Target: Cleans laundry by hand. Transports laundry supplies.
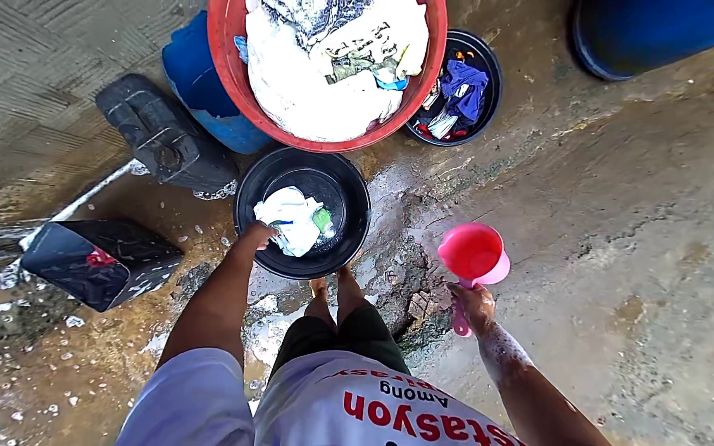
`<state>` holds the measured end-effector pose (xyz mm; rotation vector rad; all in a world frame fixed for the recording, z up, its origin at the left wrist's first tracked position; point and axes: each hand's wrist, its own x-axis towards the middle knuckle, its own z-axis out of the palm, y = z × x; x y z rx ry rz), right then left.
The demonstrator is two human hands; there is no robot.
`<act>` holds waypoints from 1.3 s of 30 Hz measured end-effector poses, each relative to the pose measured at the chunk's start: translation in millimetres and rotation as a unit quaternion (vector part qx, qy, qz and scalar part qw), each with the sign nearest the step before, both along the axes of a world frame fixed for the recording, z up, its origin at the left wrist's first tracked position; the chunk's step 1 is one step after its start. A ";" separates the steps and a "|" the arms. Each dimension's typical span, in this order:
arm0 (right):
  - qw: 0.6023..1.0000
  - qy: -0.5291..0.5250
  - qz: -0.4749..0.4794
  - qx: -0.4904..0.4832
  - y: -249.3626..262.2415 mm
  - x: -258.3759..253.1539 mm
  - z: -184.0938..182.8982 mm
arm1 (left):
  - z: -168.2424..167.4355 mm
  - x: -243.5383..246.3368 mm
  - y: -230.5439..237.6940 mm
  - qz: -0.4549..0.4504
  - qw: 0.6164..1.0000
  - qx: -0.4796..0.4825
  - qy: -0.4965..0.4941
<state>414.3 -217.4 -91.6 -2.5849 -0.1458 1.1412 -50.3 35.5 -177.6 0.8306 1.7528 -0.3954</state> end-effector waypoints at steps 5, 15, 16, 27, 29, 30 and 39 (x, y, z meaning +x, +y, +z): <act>1.000 -0.004 -0.012 0.005 -18.1 4.1 10.0 | 19.1 -0.1 -9.1 0.248 0.964 0.015 -0.095; 0.998 -0.034 -0.053 -0.005 -48.0 7.1 29.7 | 11.6 18.3 -32.8 0.206 0.975 0.018 -0.079; 0.998 -0.036 -0.057 -0.008 -50.8 7.6 32.6 | 13.5 18.2 -34.7 0.195 0.977 0.010 -0.086; 0.995 -0.047 -0.092 0.007 -53.9 37.8 64.3 | 30.1 7.5 -41.6 0.197 0.980 -0.011 -0.005; 0.995 -0.049 -0.088 0.005 -49.4 49.3 63.7 | 33.1 18.2 -45.0 0.182 0.983 0.016 0.025; 0.995 -0.050 -0.089 0.006 -46.8 56.7 63.2 | 30.8 23.4 -46.4 0.140 0.988 0.037 0.054; 0.997 -0.052 -0.063 0.012 -21.4 199.7 53.1 | 35.6 51.2 -47.2 0.166 0.948 0.222 0.155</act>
